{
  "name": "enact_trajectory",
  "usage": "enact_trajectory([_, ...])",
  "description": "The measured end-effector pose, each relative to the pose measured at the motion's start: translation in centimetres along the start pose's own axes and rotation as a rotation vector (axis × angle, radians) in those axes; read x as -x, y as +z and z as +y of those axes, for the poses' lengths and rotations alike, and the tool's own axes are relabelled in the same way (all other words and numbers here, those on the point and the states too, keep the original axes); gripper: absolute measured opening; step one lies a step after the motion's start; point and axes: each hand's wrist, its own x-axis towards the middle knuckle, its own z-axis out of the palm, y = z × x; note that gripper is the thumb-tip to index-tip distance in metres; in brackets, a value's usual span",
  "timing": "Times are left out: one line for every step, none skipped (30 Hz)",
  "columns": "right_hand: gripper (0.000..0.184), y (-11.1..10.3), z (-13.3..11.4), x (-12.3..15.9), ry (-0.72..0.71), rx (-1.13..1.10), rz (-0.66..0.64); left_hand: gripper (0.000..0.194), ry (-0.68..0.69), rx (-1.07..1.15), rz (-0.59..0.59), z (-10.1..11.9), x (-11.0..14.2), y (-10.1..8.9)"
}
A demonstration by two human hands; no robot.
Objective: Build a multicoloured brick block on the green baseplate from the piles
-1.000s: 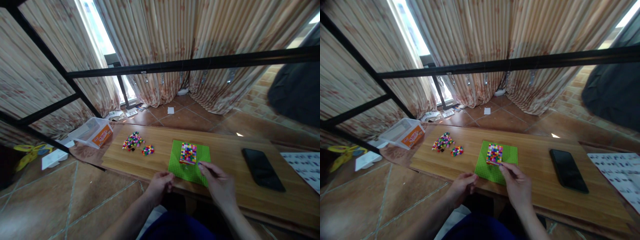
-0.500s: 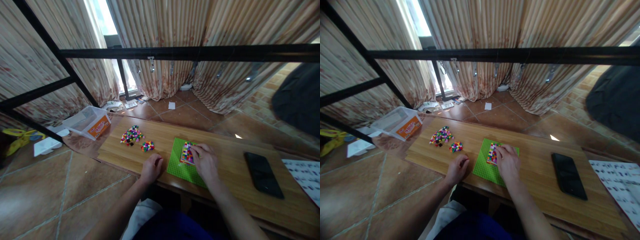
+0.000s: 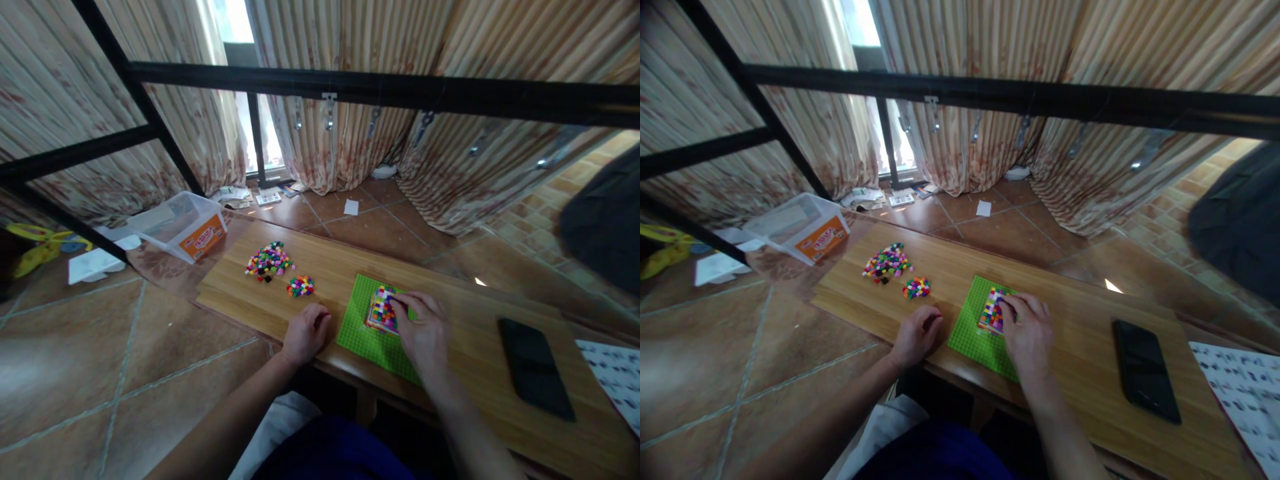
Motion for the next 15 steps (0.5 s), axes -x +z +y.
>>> enact_trajectory([0.034,-0.07,0.01,0.11,-0.003,-0.007,0.011,0.012,0.001,0.003,0.0,0.0,0.01,0.02])
enact_trajectory([0.033,-0.12,0.0,0.23,-0.009,-0.012,0.019,0.012,0.002,0.006,0.002,-0.01,0.03,0.05])
enact_trajectory([0.033,-0.17,-0.05,0.33,-0.017,-0.013,0.022,0.012,0.004,0.008,0.003,-0.03,0.05,0.07])
enact_trajectory([0.033,-0.2,-0.13,0.43,-0.025,-0.01,0.023,0.012,0.005,0.008,0.004,-0.05,0.07,0.1])
enact_trajectory([0.032,-0.2,-0.2,0.52,-0.034,-0.003,0.021,0.011,0.005,0.007,0.004,-0.08,0.09,0.13])
enact_trajectory([0.032,-0.18,-0.27,0.6,-0.048,0.008,0.018,0.011,0.005,0.007,0.004,-0.11,0.11,0.16])
enact_trajectory([0.032,-0.14,-0.31,0.68,-0.065,0.022,0.017,0.011,0.006,0.008,0.003,-0.15,0.12,0.19])
enact_trajectory([0.031,-0.07,-0.32,0.74,-0.085,0.036,0.02,0.011,0.006,0.009,0.003,-0.17,0.13,0.22])
enact_trajectory([0.03,0.0,-0.3,0.81,-0.109,0.048,0.026,0.011,0.007,0.01,0.002,-0.19,0.14,0.25])
enact_trajectory([0.029,0.07,-0.26,0.87,-0.134,0.058,0.034,0.011,0.007,0.011,0.003,-0.2,0.14,0.27])
enact_trajectory([0.028,0.14,-0.21,0.93,-0.159,0.066,0.041,0.01,0.007,0.012,0.004,-0.2,0.14,0.29])
enact_trajectory([0.027,0.18,-0.15,0.98,-0.179,0.073,0.047,0.01,0.007,0.011,0.005,-0.2,0.14,0.3])
enact_trajectory([0.026,0.2,-0.11,1.03,-0.195,0.079,0.05,0.01,0.008,0.011,0.007,-0.18,0.14,0.3])
enact_trajectory([0.025,0.2,-0.1,1.07,-0.207,0.086,0.053,0.01,0.009,0.01,0.008,-0.15,0.14,0.29])
enact_trajectory([0.025,0.18,-0.11,1.1,-0.212,0.094,0.056,0.01,0.011,0.01,0.008,-0.12,0.13,0.28])
